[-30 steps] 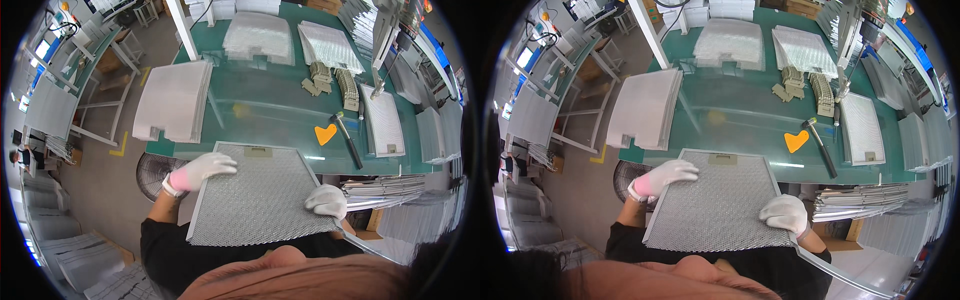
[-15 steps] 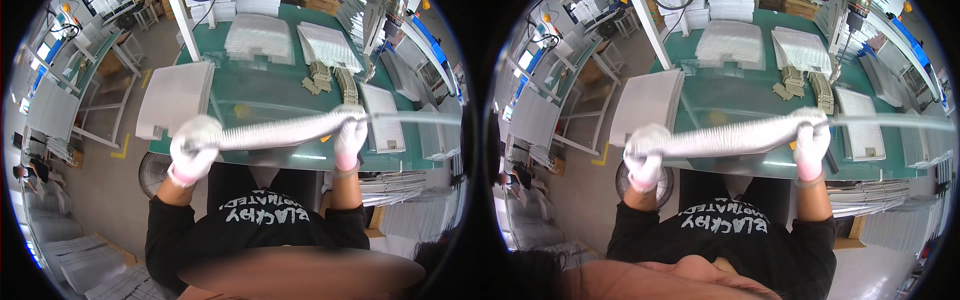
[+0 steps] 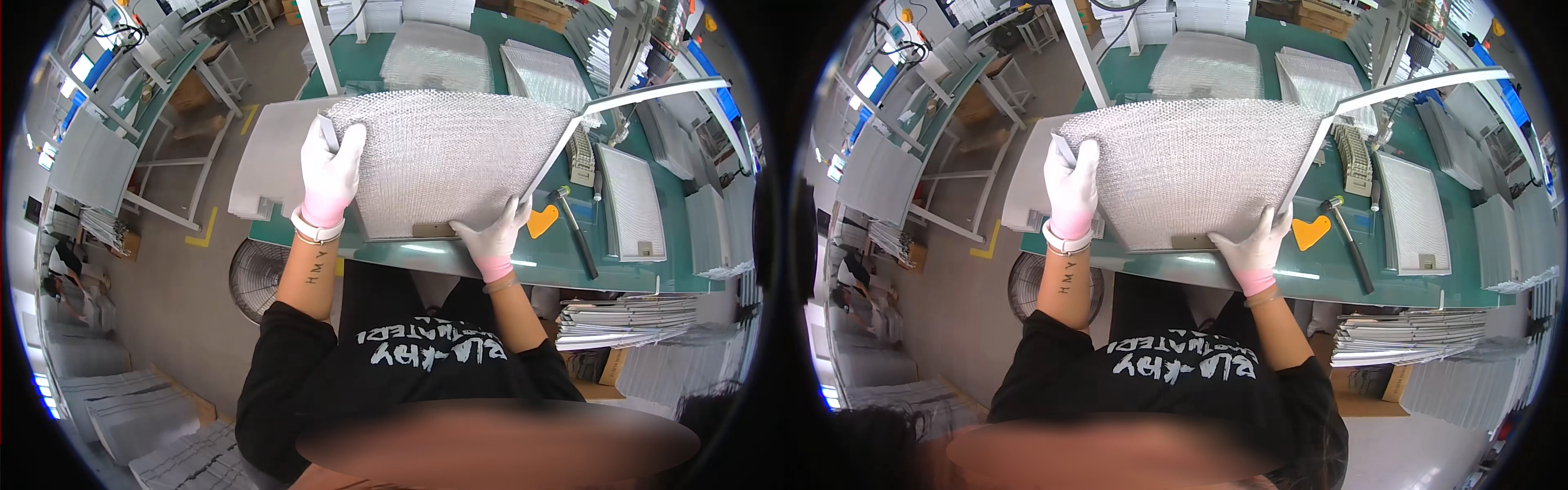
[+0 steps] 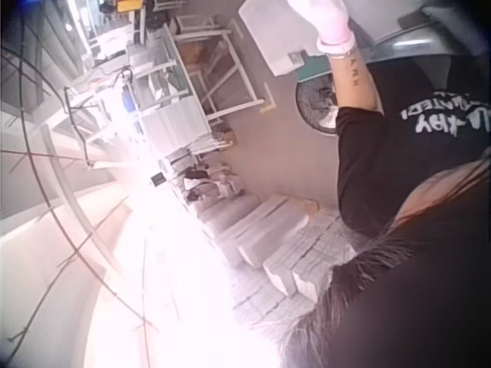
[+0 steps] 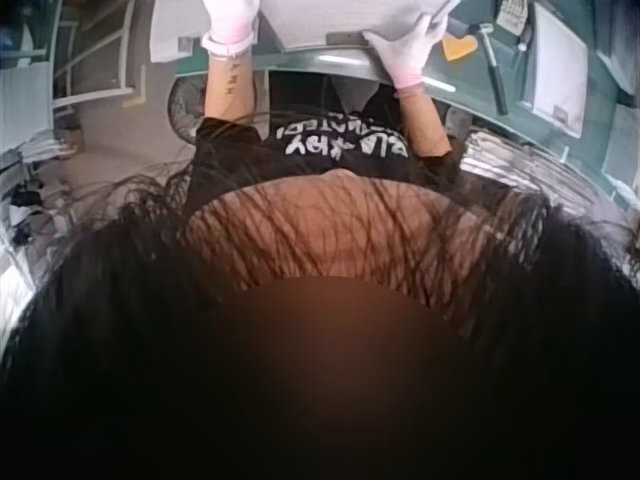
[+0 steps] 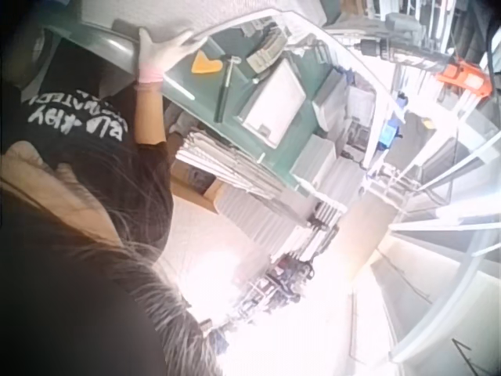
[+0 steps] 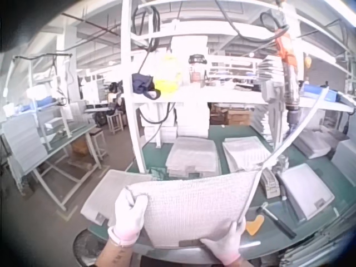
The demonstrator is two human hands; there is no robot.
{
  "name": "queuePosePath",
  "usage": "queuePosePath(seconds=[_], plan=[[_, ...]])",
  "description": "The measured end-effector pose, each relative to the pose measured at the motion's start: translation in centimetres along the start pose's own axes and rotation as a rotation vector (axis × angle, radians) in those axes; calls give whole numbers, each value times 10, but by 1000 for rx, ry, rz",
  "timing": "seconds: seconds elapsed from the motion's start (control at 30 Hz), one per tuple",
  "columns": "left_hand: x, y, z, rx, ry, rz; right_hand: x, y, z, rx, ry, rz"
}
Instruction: Assembling metal mesh filters into frames using hand tools and an electric screwdriver.
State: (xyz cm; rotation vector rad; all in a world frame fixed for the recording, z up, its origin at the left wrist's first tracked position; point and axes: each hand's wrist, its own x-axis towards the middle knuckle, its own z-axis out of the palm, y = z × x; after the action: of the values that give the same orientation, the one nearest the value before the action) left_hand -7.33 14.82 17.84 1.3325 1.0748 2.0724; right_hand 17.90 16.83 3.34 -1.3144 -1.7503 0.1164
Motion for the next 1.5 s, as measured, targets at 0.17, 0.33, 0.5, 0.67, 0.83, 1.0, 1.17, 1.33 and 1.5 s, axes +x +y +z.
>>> queuePosePath(seconds=[0.17, 0.33, 0.5, 0.67, 0.83, 1.0, 1.17, 1.33, 1.5], plan=[[-11, 0, -9, -15, -2, -53, 62, 16, -45, 636, 99, -10], [-18, 4, -12, -42, 106, -5, 115, -21, -93, 943, 44, 20], [-38, 4, -14, -5, 16, 99, 107, -26, -84, 946, 203, 35], [-40, -2, -25, -40, -23, 97, 114, -50, -87, 1027, 346, 5], [-37, -10, -34, -66, -38, 54, 130, -30, -120, 675, 33, -184], [-39, -13, -36, 5, -44, 89, 164, -66, -172, 137, -214, -634], [-34, -12, -24, 90, -18, 136, 182, -75, -194, 106, -425, -840], [-35, -24, -29, 22, -19, 73, 201, -91, -201, 89, -679, -827], [-34, -27, -29, -32, 0, 79, 204, -103, -200, 147, -713, -794]])
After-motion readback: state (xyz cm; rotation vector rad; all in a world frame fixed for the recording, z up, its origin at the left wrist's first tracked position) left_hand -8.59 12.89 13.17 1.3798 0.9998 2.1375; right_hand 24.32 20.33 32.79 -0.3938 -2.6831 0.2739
